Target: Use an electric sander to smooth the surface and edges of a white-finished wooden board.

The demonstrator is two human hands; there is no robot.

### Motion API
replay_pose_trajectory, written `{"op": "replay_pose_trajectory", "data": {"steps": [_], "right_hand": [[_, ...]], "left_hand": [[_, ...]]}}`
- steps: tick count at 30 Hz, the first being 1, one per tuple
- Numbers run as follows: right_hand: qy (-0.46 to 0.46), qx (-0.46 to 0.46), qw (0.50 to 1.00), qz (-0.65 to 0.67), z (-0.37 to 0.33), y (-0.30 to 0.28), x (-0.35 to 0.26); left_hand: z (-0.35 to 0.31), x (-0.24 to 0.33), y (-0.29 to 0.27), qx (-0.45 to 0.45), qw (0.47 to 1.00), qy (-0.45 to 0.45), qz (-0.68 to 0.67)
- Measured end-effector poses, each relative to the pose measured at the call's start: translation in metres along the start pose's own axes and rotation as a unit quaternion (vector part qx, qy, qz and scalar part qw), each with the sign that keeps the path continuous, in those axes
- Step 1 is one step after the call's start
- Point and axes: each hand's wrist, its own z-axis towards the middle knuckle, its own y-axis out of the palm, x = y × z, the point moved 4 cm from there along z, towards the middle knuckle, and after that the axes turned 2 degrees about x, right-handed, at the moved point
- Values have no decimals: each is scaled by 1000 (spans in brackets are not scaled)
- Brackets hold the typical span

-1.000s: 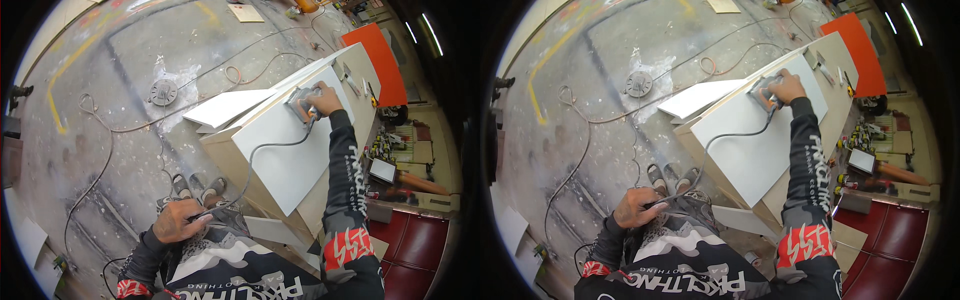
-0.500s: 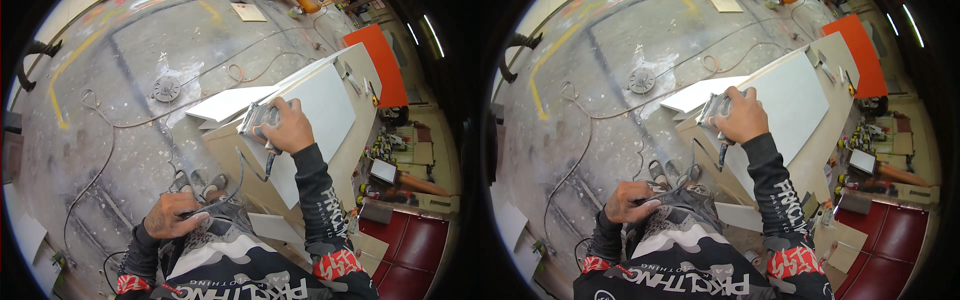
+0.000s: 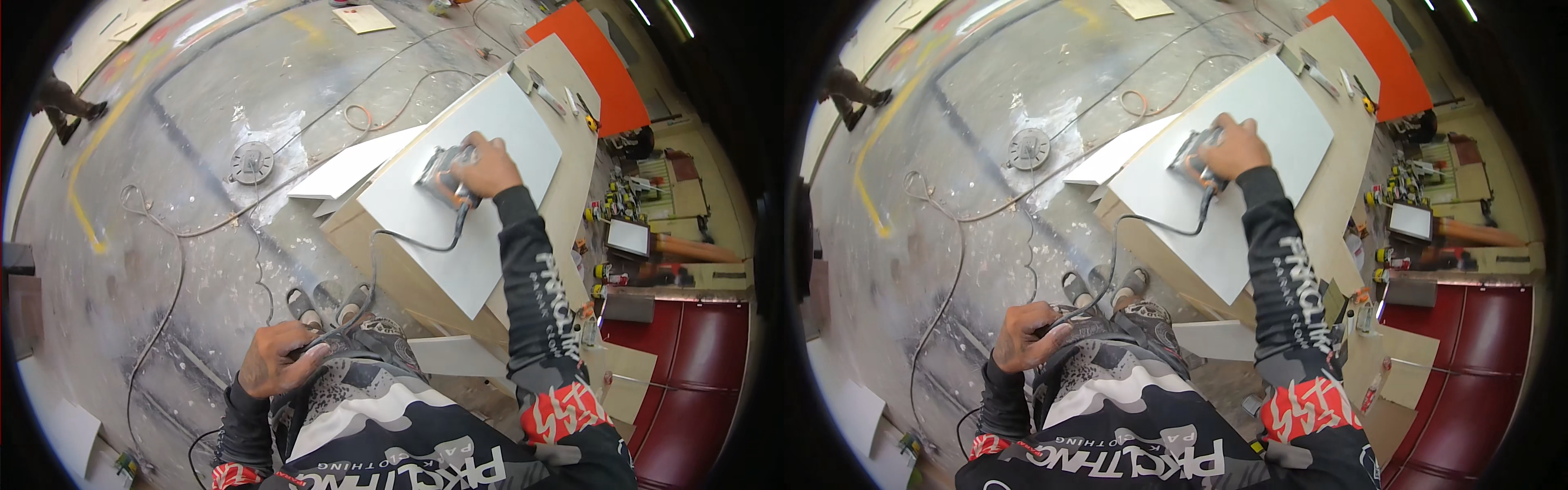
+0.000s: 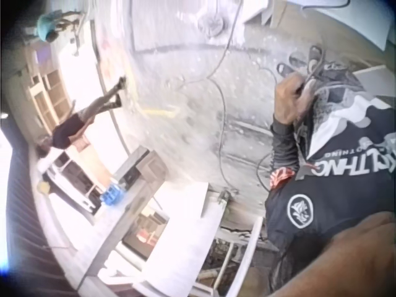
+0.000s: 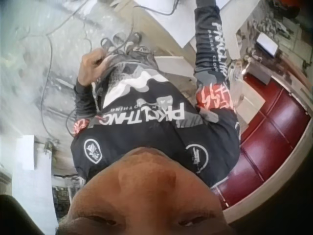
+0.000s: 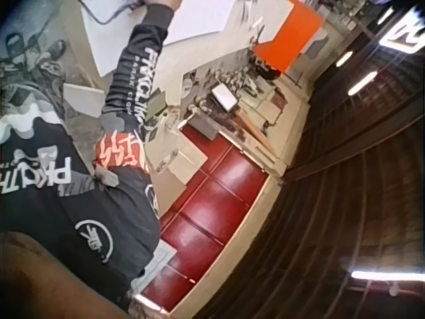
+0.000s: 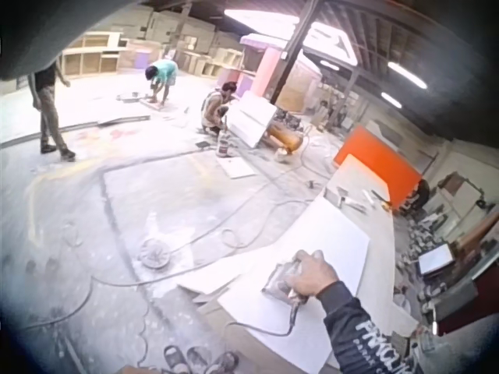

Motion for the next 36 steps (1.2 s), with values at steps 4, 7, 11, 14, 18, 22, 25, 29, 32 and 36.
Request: {"op": "replay_pose_trajectory", "data": {"steps": [4,7,11,14,18,22,25,29,32,36], "right_hand": [[-49,-17,998,36,-77,0,-37],[-58,-28,997,31,-112,-2,-51],[-48,-24,998,44,-110,-1,-30],[-23,-28,999,34,-86,-6,-1],[5,2,1000,19,-38,-10,42],[50,-34,998,18,17,-22,76],[66,-35,997,19,56,-30,102],[88,-37,995,27,109,-34,147],[106,-31,993,31,144,-36,184],[119,-17,992,29,176,-42,214]], "left_hand": [[8,1,4,-9,1000,8,-10],[14,5,6,0,1000,26,-3],[18,10,12,-2,999,25,41],[18,17,22,-2,998,27,59],[12,21,40,19,997,8,70],[9,30,64,55,995,-32,80],[5,30,83,70,991,-46,101],[8,43,113,95,985,-81,117],[8,42,136,84,986,-93,114],[22,70,172,101,984,-98,112]]}}
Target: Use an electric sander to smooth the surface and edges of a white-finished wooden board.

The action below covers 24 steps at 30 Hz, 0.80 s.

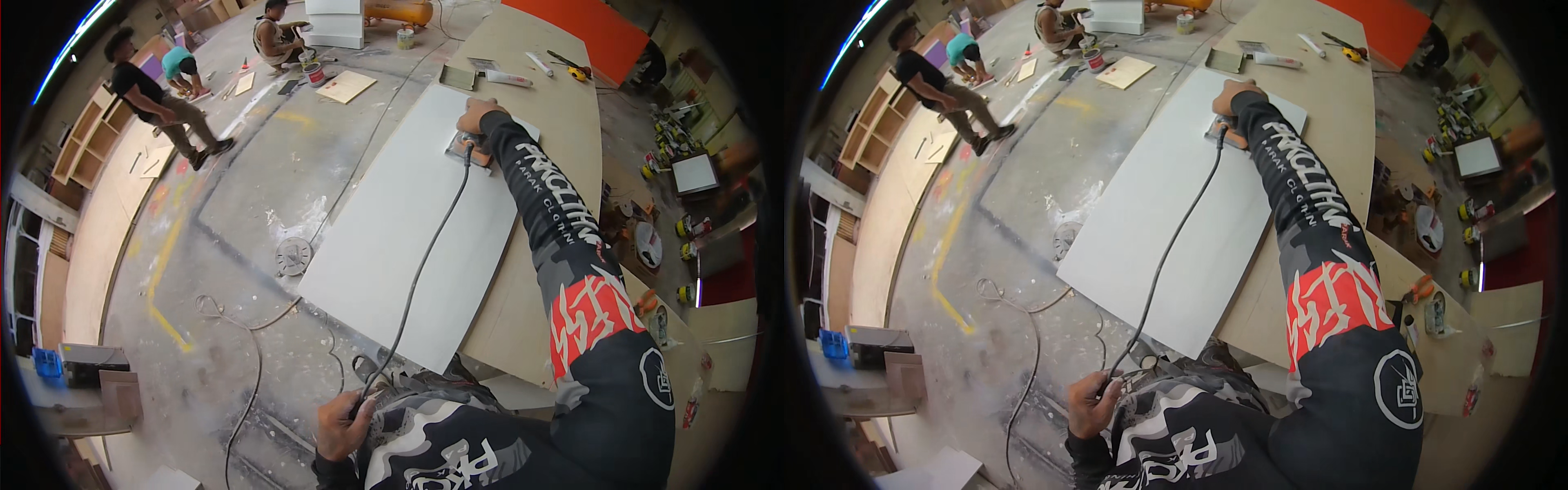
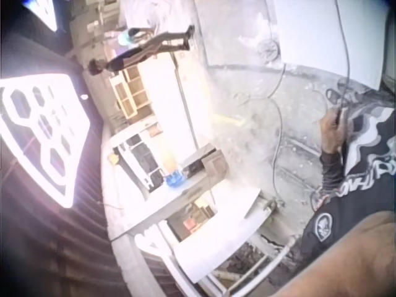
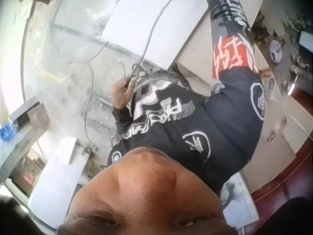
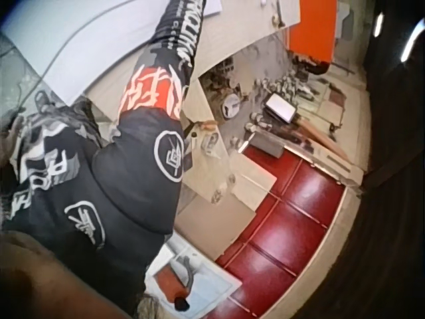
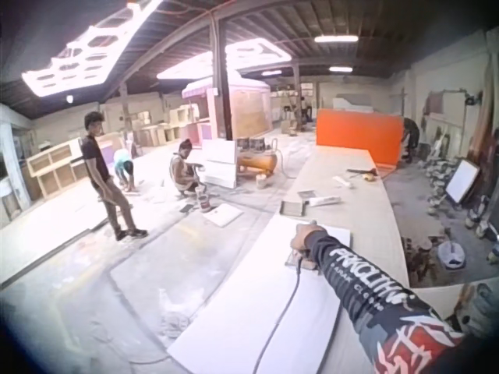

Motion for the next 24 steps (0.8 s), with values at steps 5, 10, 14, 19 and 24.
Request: {"op": "replay_pose_trajectory", "data": {"steps": [5,10,14,19,24], "right_hand": [[-17,9,1000,-4,13,-2,11],[-117,13,993,-16,-56,8,-29],[-209,7,978,7,-125,27,-60],[-314,-8,949,-7,-195,27,-97],[-285,1,958,-28,-138,40,-117]], "left_hand": [[2,21,26,-23,999,-11,-19],[-18,-10,18,25,1000,-9,-4],[-21,-8,10,46,999,-18,-1],[-28,-9,17,51,999,-14,-8],[-39,14,34,44,999,-5,30]]}}
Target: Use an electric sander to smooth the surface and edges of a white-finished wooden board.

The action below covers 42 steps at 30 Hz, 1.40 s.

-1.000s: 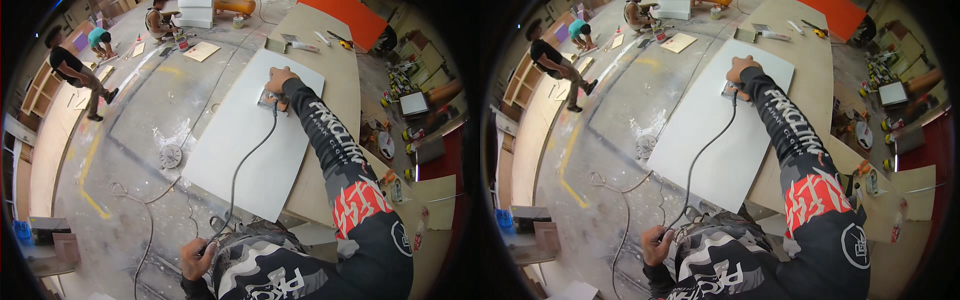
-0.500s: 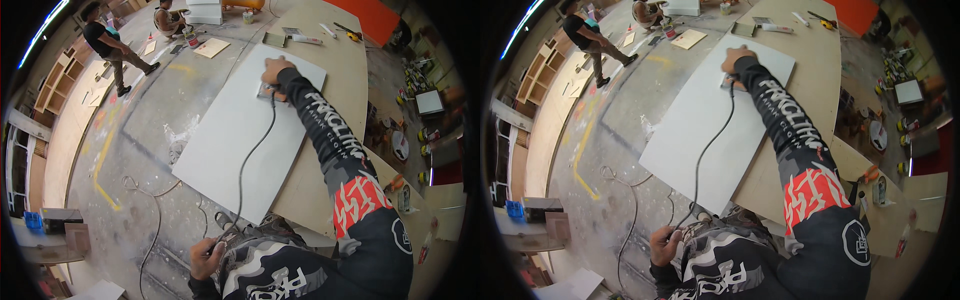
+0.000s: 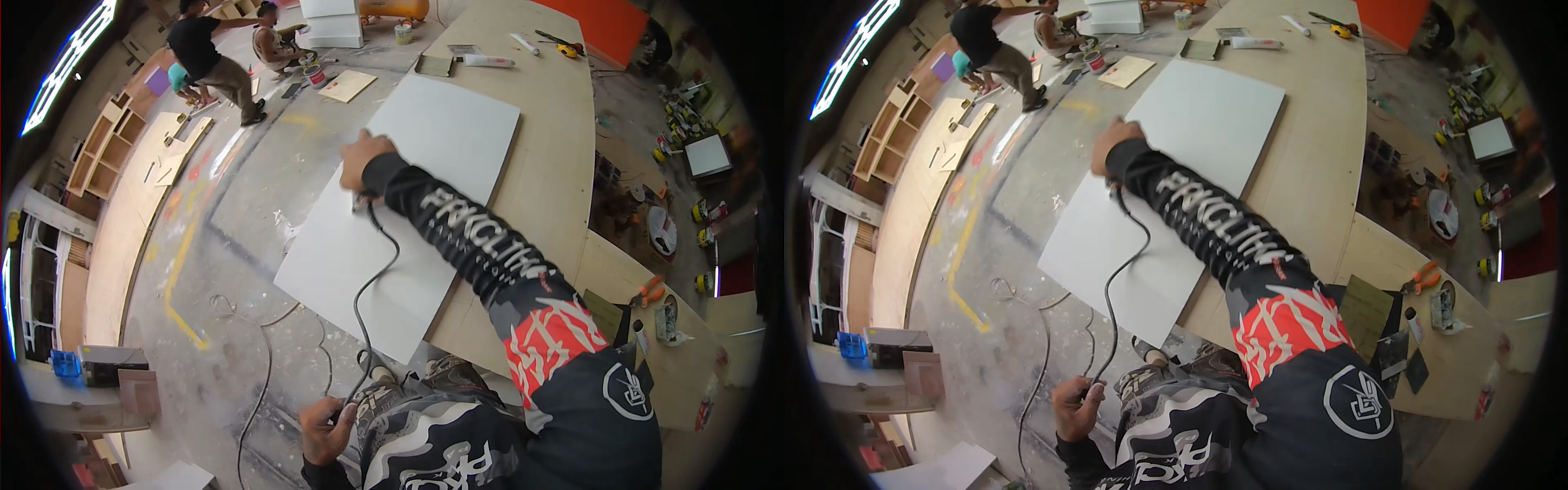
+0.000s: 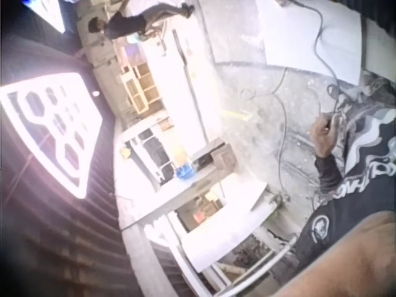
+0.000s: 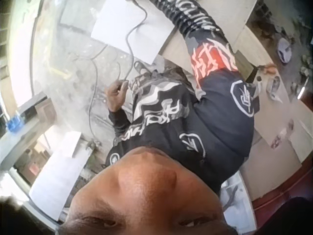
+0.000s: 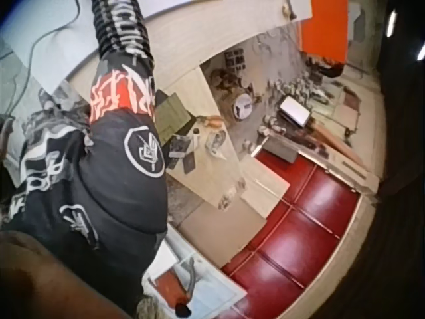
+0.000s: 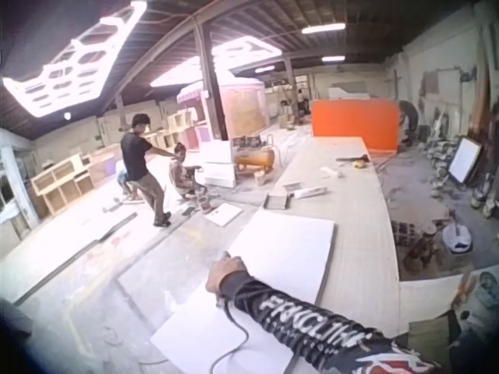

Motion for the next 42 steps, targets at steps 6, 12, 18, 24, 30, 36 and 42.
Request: {"op": "replay_pose_trajectory", "data": {"steps": [6,12,18,24,30,36,42], "right_hand": [[123,22,992,20,65,-21,93],[197,7,979,46,86,-27,178],[230,26,973,10,37,-17,194],[216,20,976,25,-38,-6,169],[188,21,982,0,-110,-3,97],[131,16,991,29,-176,11,15],[60,-2,998,28,-230,20,-64]], "left_hand": [[-22,10,19,-4,1000,-26,-14],[-20,20,37,0,1000,-16,2],[-16,20,27,-71,997,-9,-17],[-30,-12,8,-103,994,3,-27],[-45,-26,-15,-130,990,-13,-44],[-61,-55,-30,-98,993,20,-71],[-67,-58,-54,-19,996,30,-81]]}}
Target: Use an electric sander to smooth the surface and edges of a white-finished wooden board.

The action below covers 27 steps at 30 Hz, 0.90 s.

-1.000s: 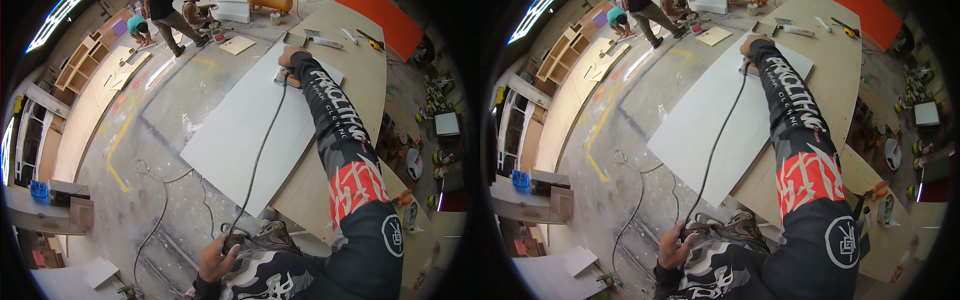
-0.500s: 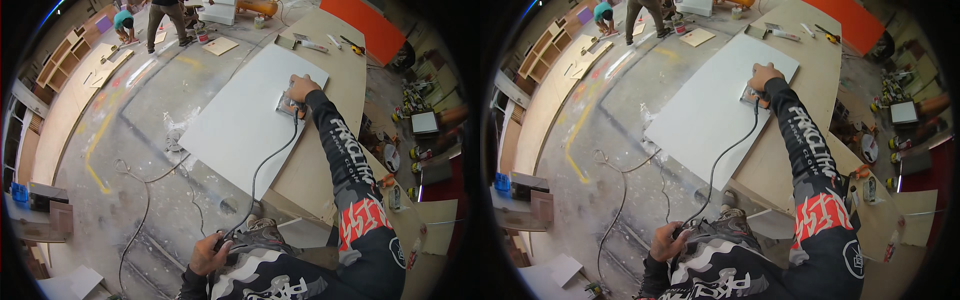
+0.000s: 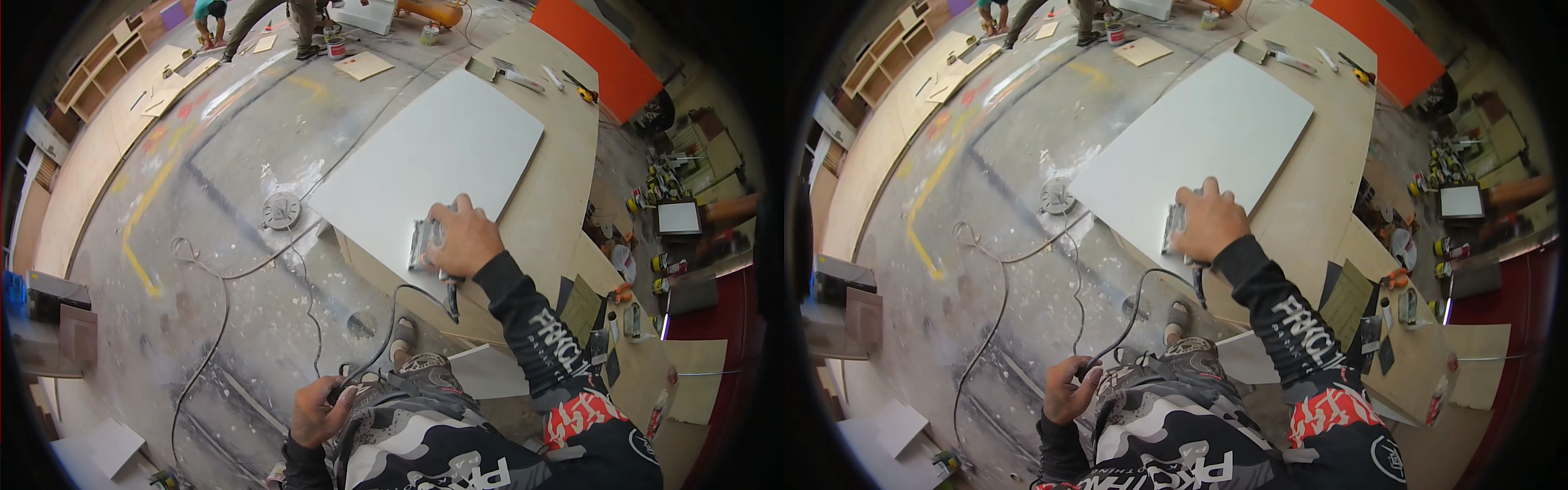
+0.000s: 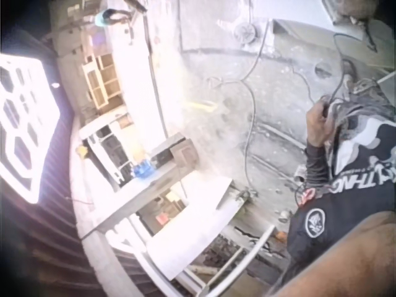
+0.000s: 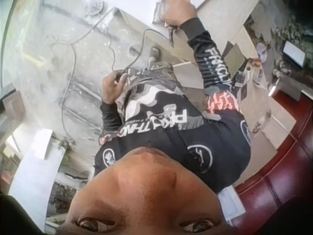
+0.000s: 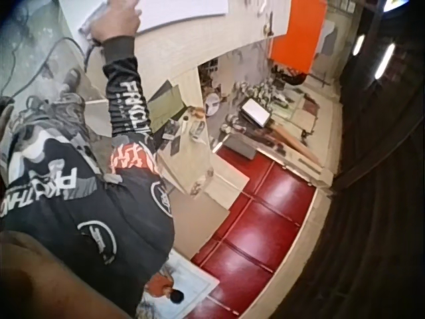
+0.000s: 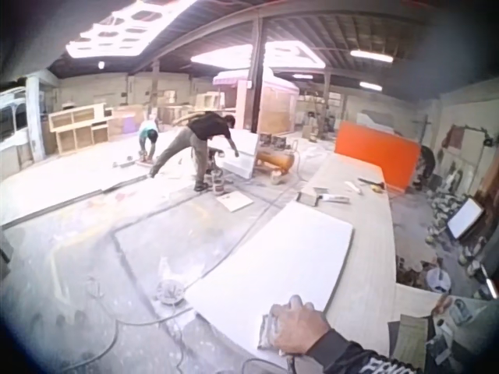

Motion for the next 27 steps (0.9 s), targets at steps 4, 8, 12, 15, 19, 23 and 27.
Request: {"op": "replay_pose_trajectory", "data": {"steps": [4,8,12,15,19,23,27], "right_hand": [[-7,-2,1000,-2,-7,3,-4],[67,42,997,-5,19,-4,43],[122,27,992,-13,43,-8,83],[129,27,991,-8,35,-6,83],[87,34,996,-1,2,-2,47],[52,30,998,16,-27,1,14],[17,18,999,23,-38,7,-16]], "left_hand": [[-10,-4,-9,9,999,-37,-21],[-19,-9,-8,12,1000,-16,-5],[-23,-10,-8,9,1000,4,12],[-24,-13,-9,1,1000,6,11],[-16,-16,-11,-2,1000,15,-5],[-4,-17,-10,-7,1000,21,-16],[11,-7,-9,-14,999,41,-12]]}}
